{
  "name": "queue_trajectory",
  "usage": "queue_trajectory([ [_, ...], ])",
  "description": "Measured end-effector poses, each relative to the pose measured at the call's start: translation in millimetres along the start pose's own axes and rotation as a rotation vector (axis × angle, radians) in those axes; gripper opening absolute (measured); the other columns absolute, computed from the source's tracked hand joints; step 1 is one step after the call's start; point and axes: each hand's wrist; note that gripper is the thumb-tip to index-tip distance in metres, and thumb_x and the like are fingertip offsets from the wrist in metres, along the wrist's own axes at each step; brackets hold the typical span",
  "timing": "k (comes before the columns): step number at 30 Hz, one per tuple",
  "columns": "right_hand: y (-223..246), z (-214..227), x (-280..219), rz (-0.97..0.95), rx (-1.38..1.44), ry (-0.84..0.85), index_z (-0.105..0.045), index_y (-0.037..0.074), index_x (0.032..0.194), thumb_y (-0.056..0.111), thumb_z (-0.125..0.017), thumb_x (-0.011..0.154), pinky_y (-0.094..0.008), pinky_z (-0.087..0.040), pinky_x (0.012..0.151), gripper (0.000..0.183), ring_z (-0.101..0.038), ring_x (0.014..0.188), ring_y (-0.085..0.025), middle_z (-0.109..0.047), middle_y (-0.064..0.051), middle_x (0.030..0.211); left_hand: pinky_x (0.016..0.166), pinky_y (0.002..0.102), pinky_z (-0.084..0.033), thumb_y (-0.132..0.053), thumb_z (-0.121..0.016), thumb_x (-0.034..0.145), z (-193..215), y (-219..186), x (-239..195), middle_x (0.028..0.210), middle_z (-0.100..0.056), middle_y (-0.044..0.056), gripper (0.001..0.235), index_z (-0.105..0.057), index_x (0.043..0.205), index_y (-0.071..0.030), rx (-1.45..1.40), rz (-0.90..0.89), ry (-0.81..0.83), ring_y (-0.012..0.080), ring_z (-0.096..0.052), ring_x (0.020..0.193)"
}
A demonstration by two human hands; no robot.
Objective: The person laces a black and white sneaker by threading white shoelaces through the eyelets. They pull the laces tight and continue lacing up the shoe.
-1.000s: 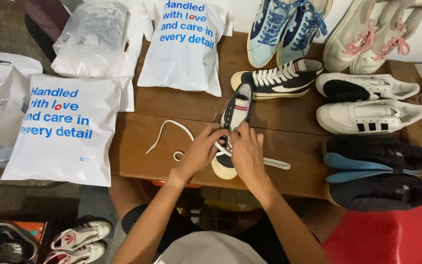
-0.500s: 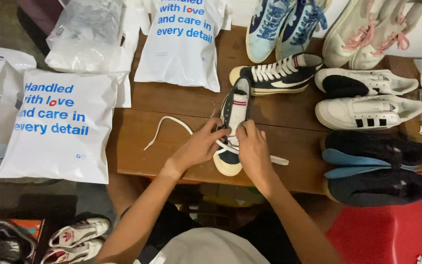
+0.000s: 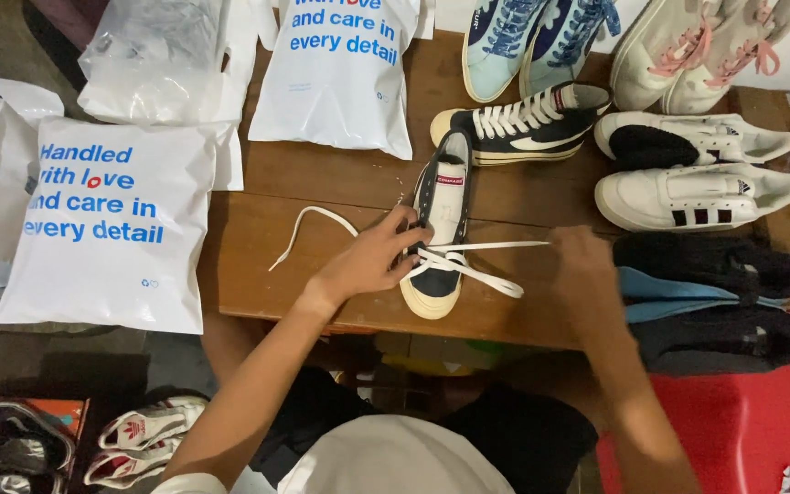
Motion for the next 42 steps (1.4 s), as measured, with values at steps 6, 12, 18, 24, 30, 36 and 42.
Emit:
queue_trajectory([
  [6, -60, 59, -24, -0.214, -0.022, -0.070, -0.067, 0.000, 0.123, -0.014, -0.054, 0.090, -0.044, -0.045, 0.089, 0.037, -0.058, 0.098, -0.036, -0.063, -0.018, 0.111, 0.068, 0.042, -0.049, -0.014, -0.061, 0.095, 9, -6, 4, 0.126, -0.041, 0.014, 0.032, -0.055, 0.126, -0.014, 0.024, 0.051, 0.118, 0.0254, -0.052, 0.064],
  [12, -148, 85, -71, -0.328, -0.066, -0.174, -0.065, -0.006, 0.126, -0.017, -0.059, 0.109, -0.056, -0.047, 0.088, 0.021, -0.059, 0.106, -0.047, -0.066, -0.024, 0.117, 0.066, 0.043, -0.047, -0.014, -0.063, 0.091, 22, -10, 9, 0.122, -0.043, 0.015, 0.025, -0.054, 0.114, -0.013, 0.087, 0.012, 0.186, 0.0280, -0.053, 0.060],
  [18, -285, 8, -136, -0.692, 0.775, -0.322, -0.043, 0.014, 0.148, 0.045, -0.025, 0.129, -0.039, -0.039, 0.119, 0.041, -0.055, 0.128, -0.025, -0.055, -0.011, 0.135, 0.064, 0.048, -0.045, -0.011, -0.064, 0.087, 44, -16, -3, 0.117, -0.045, 0.013, 0.029, -0.057, 0.116, -0.012, 0.111, 0.160, 0.325, 0.0339, -0.061, 0.070],
  [24, -270, 25, -126, -0.611, 0.754, -0.198, -0.050, 0.007, 0.149, 0.034, -0.030, 0.134, -0.041, -0.038, 0.122, 0.037, -0.052, 0.130, -0.025, -0.056, -0.012, 0.139, 0.057, 0.043, -0.044, -0.010, -0.062, 0.092, 42, -18, -14, 0.110, -0.046, 0.006, 0.023, -0.056, 0.114, -0.017, 0.066, 0.167, 0.292, 0.0256, -0.054, 0.062],
  [30, -93, 119, -39, -0.399, 0.301, -0.077, -0.066, -0.001, 0.119, -0.003, -0.062, 0.116, -0.048, -0.037, 0.107, 0.006, -0.054, 0.116, -0.038, -0.065, -0.018, 0.117, 0.075, 0.035, -0.050, -0.015, -0.067, 0.098, 38, -23, -16, 0.112, -0.047, 0.009, 0.018, -0.066, 0.116, -0.014, -0.036, 0.115, 0.205, 0.0216, -0.058, 0.066],
  [36, 26, 64, 16, -0.219, 0.456, 0.089, -0.069, 0.006, 0.123, 0.009, -0.067, 0.095, -0.044, -0.044, 0.104, 0.029, -0.061, 0.116, -0.032, -0.066, -0.016, 0.123, 0.077, 0.034, -0.051, -0.019, -0.068, 0.099, 33, -37, -10, 0.103, -0.050, 0.009, 0.016, -0.076, 0.106, -0.007, 0.085, 0.010, 0.072, 0.0249, -0.059, 0.091],
  [42, 130, 29, 51, -0.007, 0.700, 0.215, -0.070, 0.018, 0.121, 0.013, -0.064, 0.097, -0.044, -0.056, 0.089, 0.025, -0.067, 0.107, -0.037, -0.061, -0.011, 0.111, 0.082, 0.040, -0.049, -0.034, -0.075, 0.086, 1, -9, -7, 0.104, -0.053, 0.002, 0.012, -0.073, 0.095, -0.026, 0.357, 0.015, 0.153, 0.0257, -0.061, 0.100],
])
Point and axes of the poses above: each hand's wrist, its own x-axis towards the middle knuckle, its own z-axis out of the back of the hand, y = z × x
